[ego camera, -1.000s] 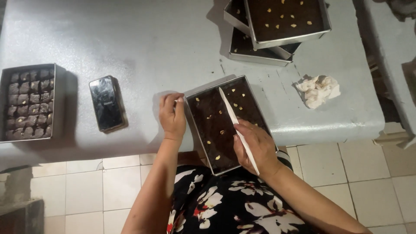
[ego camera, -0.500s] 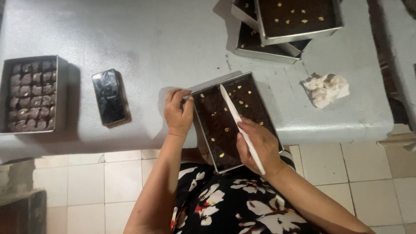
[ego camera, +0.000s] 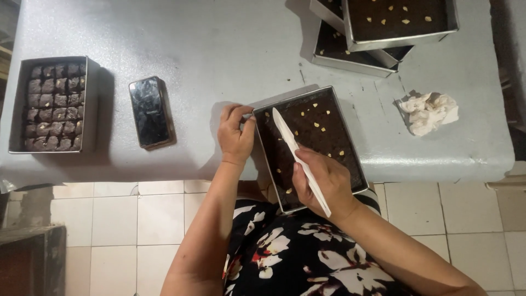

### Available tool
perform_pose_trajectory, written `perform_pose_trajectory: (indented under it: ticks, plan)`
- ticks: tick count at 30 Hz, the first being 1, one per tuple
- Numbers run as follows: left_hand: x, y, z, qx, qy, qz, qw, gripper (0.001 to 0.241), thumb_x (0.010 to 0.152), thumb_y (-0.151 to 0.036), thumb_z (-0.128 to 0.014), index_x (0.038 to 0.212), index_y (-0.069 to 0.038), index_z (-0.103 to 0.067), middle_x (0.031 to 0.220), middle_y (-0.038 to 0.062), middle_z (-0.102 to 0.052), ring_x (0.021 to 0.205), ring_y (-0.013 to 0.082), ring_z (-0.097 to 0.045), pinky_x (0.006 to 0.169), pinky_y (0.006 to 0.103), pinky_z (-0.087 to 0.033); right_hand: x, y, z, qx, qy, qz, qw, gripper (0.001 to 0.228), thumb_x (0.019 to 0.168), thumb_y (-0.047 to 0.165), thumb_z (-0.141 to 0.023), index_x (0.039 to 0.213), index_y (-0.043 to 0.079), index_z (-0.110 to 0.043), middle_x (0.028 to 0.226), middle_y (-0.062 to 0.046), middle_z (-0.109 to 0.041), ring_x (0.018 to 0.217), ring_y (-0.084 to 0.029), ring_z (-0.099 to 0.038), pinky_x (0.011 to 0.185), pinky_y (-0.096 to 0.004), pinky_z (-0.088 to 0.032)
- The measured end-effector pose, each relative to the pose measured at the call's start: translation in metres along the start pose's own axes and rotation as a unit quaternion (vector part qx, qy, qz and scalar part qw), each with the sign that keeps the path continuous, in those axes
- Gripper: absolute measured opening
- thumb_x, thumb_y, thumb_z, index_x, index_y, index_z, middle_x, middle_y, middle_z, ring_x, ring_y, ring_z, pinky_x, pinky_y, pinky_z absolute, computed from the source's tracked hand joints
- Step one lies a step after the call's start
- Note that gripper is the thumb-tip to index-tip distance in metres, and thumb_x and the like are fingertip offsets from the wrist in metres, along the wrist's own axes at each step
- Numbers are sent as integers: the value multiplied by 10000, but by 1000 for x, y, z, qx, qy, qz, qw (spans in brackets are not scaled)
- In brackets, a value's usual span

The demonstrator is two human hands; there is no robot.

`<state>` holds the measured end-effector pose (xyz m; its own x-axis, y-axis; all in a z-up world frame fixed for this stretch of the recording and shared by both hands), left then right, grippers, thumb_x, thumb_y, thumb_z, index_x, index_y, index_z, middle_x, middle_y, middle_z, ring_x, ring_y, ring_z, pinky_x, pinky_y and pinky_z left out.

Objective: Cutting a tray of brownies into uniform squares using a plastic spatula.

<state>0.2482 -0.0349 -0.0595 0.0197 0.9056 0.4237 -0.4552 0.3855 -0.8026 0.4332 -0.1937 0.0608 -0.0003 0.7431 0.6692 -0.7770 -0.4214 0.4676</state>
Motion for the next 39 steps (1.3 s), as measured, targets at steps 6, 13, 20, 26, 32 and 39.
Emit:
perform_pose_trajectory:
  ticks: [6,13,20,26,32,39]
  plan:
    - [0,3,-2,5,-3,10,1000,164,862,-214,-724,1018,-200,-773,1021,42,-666,832,253,-706,791,371,-599,-2,1,-5,-11,17,8,1000,189,933,127,-711,1101,48,-746,1033,-130,-812,866,-284,-791,755,-353,-627]
    - [0,10,-1,8,-10,-7,1000,177,847,-199,-748,1021,-181,-772,1025,68,-660,931,298,-714,828,363,-611,-2,15,-9,-68,31,49,996,194,935,230,-698,1056,91,-756,987,-106,-783,870,-279,-776,811,-350,-615]
    - [-2,16,-7,0,5,-4,1000,202,847,-227,-758,1049,-212,-763,1075,49,-668,1011,275,-707,879,366,-611,-13,8,-23,-106,49,67,991,228,932,266,-654,1044,89,-743,972,-113,-763,842,-288,-763,799,-371,-611]
    - [0,7,-2,7,5,-3,1000,190,862,-241,-746,1047,-203,-761,1053,55,-672,918,274,-719,832,383,-617,-6,18,-26,-130,53,75,987,219,936,246,-631,1035,87,-744,928,-110,-761,822,-281,-766,796,-366,-611]
    - [-1,4,-2,13,4,-7,1000,183,862,-233,-749,1041,-193,-761,1035,54,-669,899,279,-723,816,387,-611,-9,16,-31,-140,60,89,984,218,940,234,-625,1045,76,-733,937,-127,-757,817,-285,-763,790,-372,-610]
    - [-1,5,-3,4,6,-12,1000,185,869,-215,-739,1052,-198,-759,1022,43,-657,905,256,-712,811,363,-607,-16,-9,-19,-107,46,26,993,210,897,215,-680,1054,100,-758,956,-109,-777,827,-292,-765,799,-375,-611]
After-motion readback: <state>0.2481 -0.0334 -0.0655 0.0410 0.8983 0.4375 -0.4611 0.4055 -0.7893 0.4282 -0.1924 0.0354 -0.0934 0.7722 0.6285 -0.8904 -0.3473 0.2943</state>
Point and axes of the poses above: each hand's wrist, its own x-axis towards the middle knuckle, its own z-axis out of the back of the hand, y = z × x, the point moved 7 cm from there along x, towards the middle knuckle
